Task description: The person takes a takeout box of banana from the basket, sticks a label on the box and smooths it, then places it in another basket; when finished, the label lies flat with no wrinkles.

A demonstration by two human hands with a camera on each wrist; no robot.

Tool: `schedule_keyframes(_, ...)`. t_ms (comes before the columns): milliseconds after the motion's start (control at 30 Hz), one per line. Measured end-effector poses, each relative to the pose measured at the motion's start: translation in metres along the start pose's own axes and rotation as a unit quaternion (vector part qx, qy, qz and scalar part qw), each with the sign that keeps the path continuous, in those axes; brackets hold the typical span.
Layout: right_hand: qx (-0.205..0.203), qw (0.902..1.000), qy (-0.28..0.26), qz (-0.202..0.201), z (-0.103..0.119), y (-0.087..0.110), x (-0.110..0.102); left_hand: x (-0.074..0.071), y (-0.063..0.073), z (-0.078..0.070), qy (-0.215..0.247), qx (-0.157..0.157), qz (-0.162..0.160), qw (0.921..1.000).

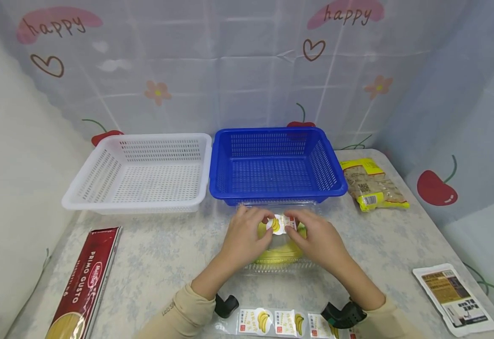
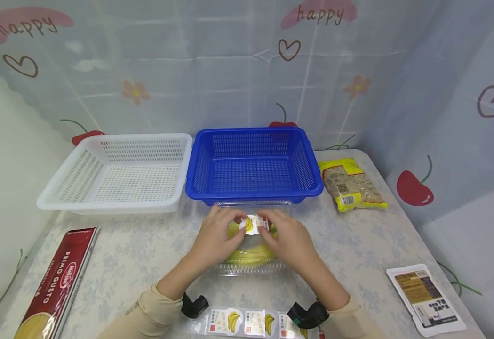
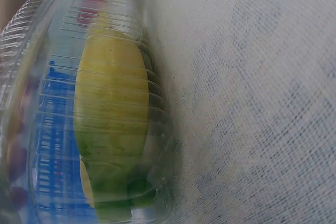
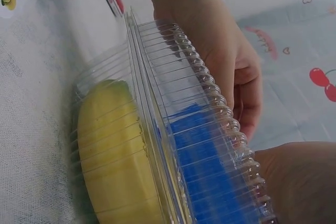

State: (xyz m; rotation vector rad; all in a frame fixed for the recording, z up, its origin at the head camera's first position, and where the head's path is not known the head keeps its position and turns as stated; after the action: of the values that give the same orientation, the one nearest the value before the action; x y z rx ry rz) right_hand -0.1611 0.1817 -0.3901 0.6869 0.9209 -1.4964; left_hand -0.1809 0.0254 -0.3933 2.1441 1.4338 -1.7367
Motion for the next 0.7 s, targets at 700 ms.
schedule_keyframes(700,0.008,0.9994,0.031,0.013,-0.0005,-0.0017,0.0043,0.0012,0.0003,-0.0017,-0.018,-0.012,0.014,0.9997)
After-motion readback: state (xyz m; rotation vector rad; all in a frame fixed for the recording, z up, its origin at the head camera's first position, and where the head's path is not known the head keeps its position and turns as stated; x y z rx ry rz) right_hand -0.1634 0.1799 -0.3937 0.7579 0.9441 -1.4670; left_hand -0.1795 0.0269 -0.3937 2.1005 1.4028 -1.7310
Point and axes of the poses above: each hand's wrist, its own y-axis away from the middle knuckle, its own x-axis out of the palm, z = x × y, the point moved 7 cm from there along -y, towards the middle knuckle, and after that the axes turned 15 degrees about x, right-handed, at the moved point
